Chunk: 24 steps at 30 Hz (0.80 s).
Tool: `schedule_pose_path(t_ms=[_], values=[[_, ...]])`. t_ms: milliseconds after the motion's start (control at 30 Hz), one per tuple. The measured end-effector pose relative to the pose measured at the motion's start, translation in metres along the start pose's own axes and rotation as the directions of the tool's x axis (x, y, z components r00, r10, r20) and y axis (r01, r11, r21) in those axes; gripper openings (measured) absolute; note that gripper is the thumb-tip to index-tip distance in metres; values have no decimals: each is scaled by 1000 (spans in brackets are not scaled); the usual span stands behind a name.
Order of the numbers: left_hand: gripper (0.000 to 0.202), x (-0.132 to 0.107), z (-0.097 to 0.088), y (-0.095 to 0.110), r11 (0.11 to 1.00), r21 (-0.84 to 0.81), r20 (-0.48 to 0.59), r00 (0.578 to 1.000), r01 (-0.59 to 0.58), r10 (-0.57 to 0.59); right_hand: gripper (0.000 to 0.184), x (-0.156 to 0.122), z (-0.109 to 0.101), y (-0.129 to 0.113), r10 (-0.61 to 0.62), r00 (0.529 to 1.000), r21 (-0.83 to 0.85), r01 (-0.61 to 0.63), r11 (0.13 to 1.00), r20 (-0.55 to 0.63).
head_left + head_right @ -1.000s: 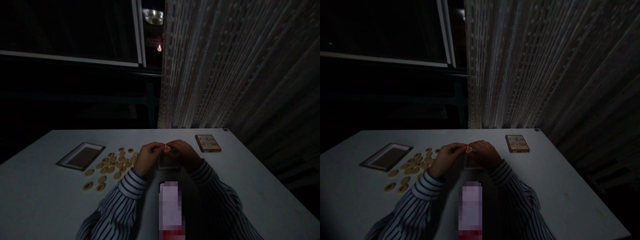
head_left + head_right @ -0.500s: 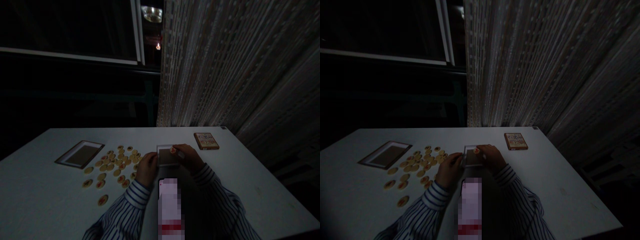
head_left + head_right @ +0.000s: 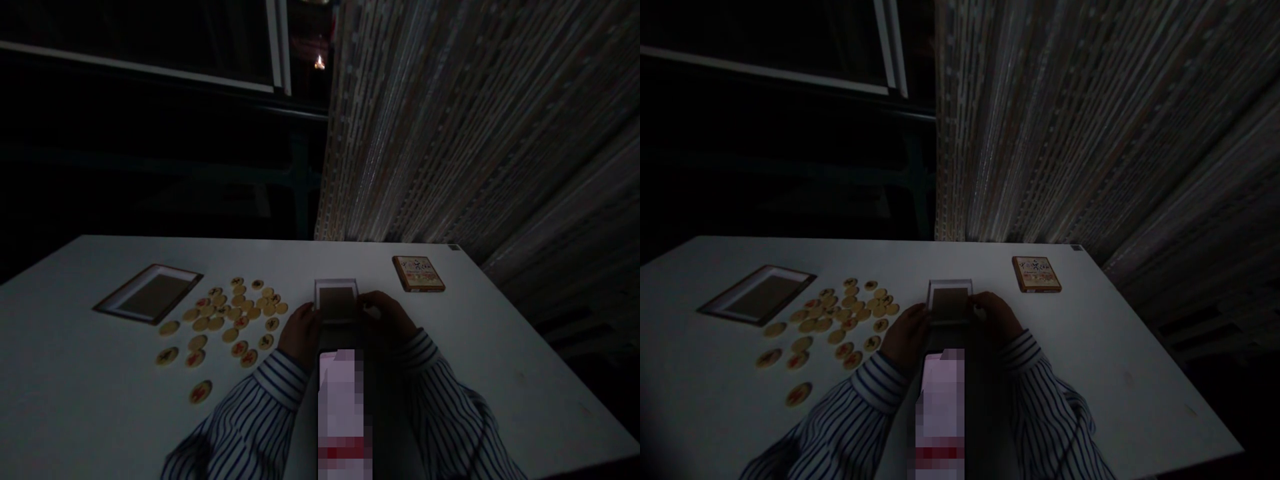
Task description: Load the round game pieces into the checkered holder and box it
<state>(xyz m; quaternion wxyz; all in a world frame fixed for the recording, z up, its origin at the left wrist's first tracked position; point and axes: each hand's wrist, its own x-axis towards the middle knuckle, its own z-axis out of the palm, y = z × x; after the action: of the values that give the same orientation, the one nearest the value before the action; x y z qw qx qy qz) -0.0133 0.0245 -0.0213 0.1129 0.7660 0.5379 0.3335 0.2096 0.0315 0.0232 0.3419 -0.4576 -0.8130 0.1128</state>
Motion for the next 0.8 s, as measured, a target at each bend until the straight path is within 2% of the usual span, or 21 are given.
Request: schedule_pose_path(t_ms=[100,300,633,800], values=[[31,-1,3,-7,999,32,39,998,-44,42,24,-2,1,6,21,995,-10,-21,1000,98],[25,-3,7,-16,996,37,34,996,-86,85,23,-3,3,10,48,984,4,-49,999,169],[21,-2,5,-11,991,45,19,992,-127,127,20,-3,10,17,79,987,-15,-78,997,137],[18,-2,3,-5,992,60,-6,994,-107,107,17,2,14,18,122,986,-124,-108,986,113]])
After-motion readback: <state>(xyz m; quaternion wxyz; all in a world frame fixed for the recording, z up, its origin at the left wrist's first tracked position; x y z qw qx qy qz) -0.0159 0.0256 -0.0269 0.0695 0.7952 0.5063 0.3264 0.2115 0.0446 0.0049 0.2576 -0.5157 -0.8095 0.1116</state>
